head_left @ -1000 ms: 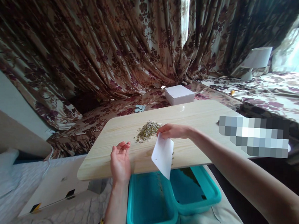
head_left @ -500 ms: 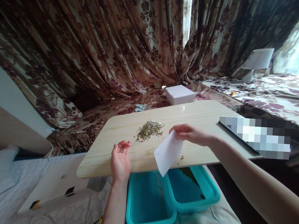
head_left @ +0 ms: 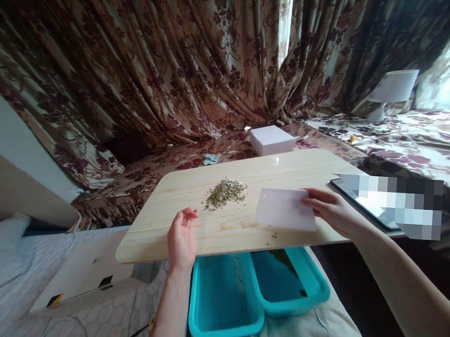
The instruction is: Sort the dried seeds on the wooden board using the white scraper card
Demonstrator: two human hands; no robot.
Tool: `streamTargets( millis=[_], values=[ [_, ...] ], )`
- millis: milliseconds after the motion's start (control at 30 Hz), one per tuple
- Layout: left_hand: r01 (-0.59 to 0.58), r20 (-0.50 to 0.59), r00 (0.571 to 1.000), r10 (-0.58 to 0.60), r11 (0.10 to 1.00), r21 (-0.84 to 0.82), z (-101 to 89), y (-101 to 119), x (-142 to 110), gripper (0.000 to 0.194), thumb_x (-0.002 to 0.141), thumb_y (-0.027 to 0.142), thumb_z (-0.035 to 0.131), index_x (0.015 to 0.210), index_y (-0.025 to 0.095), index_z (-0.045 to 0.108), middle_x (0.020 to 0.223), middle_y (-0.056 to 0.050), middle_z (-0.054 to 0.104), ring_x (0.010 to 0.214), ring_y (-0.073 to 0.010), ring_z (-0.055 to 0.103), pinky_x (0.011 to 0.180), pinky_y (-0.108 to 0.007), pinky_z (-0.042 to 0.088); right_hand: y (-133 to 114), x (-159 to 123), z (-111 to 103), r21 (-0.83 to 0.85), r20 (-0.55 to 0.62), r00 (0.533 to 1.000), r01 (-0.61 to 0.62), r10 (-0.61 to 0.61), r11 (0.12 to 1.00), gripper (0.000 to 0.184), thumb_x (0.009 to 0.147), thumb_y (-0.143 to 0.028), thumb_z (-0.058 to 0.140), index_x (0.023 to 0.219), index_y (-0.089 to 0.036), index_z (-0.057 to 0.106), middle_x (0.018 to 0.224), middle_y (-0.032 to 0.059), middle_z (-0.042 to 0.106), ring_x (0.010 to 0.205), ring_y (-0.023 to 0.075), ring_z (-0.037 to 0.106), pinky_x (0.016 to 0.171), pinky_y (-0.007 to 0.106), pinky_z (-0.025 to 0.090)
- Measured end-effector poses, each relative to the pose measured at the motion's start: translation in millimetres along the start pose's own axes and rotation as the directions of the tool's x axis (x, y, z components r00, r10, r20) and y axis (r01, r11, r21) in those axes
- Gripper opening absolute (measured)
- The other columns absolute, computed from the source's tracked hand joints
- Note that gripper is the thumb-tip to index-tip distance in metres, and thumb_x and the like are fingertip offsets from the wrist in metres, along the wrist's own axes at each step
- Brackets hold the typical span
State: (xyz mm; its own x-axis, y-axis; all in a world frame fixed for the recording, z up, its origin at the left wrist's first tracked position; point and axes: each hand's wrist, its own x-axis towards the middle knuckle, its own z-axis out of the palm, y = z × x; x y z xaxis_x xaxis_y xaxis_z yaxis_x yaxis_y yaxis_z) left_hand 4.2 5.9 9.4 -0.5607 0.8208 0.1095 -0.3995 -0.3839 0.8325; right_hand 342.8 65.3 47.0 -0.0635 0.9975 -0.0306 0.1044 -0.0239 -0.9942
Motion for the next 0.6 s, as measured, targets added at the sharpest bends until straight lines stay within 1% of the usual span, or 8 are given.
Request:
streamTargets(
  millis=[167,300,500,600],
  values=[
    [-0.001,-0.003,1.0,0.001,1.0,0.0,0.3,-1,0,0.023,0.079,0.04,0.063,0.081,0.017,0.069,0.071,0.0,0.066,0.085,-0.0144,0.064,0.102,-0.036,0.039,2,-14,-1,0.006,-0.01,0.998,-0.054,0.054,0.999,0.043,0.055,-0.042,0.08,0.09,-0.018,0.072,0.093,0.0081,0.073,0.08,0.0215,0.067,0.066,0.03,0.054],
    [-0.016,0.005,1.0,0.016,1.0,0.007,-0.2,-1,0,0.024,0.079,0.04,0.063,0.081,0.018,0.069,0.071,0.0,0.066,0.085,-0.0144,0.063,0.102,-0.037,0.039,0,-22,0,-0.024,-0.004,0.998,-0.06,0.06,0.998,0.043,0.056,-0.045,0.079,0.09,-0.019,0.073,0.094,0.0088,0.073,0.081,0.0231,0.067,0.065,0.031,0.054],
    [-0.008,0.007,1.0,0.008,1.0,0.017,-0.9,-1,0,0.023,0.079,0.04,0.062,0.081,0.018,0.069,0.071,0.0,0.065,0.086,-0.0148,0.064,0.101,-0.036,0.039,-5,-32,-4,-0.059,0.008,0.997,-0.07,0.07,0.996,0.042,0.055,-0.046,0.079,0.087,-0.02,0.073,0.092,0.0088,0.074,0.079,0.0239,0.067,0.062,0.031,0.054],
    [-0.004,0.0,1.0,0.004,1.0,0.022,-0.8,-1,0,0.024,0.079,0.041,0.062,0.081,0.018,0.069,0.07,0.0,0.065,0.087,-0.0153,0.064,0.101,-0.036,0.039,-6,-31,-8,-0.017,-0.039,0.998,-0.053,0.052,0.998,0.04,0.055,-0.044,0.078,0.088,-0.021,0.073,0.092,0.0085,0.073,0.078,0.0223,0.066,0.063,0.03,0.054]
  ],
)
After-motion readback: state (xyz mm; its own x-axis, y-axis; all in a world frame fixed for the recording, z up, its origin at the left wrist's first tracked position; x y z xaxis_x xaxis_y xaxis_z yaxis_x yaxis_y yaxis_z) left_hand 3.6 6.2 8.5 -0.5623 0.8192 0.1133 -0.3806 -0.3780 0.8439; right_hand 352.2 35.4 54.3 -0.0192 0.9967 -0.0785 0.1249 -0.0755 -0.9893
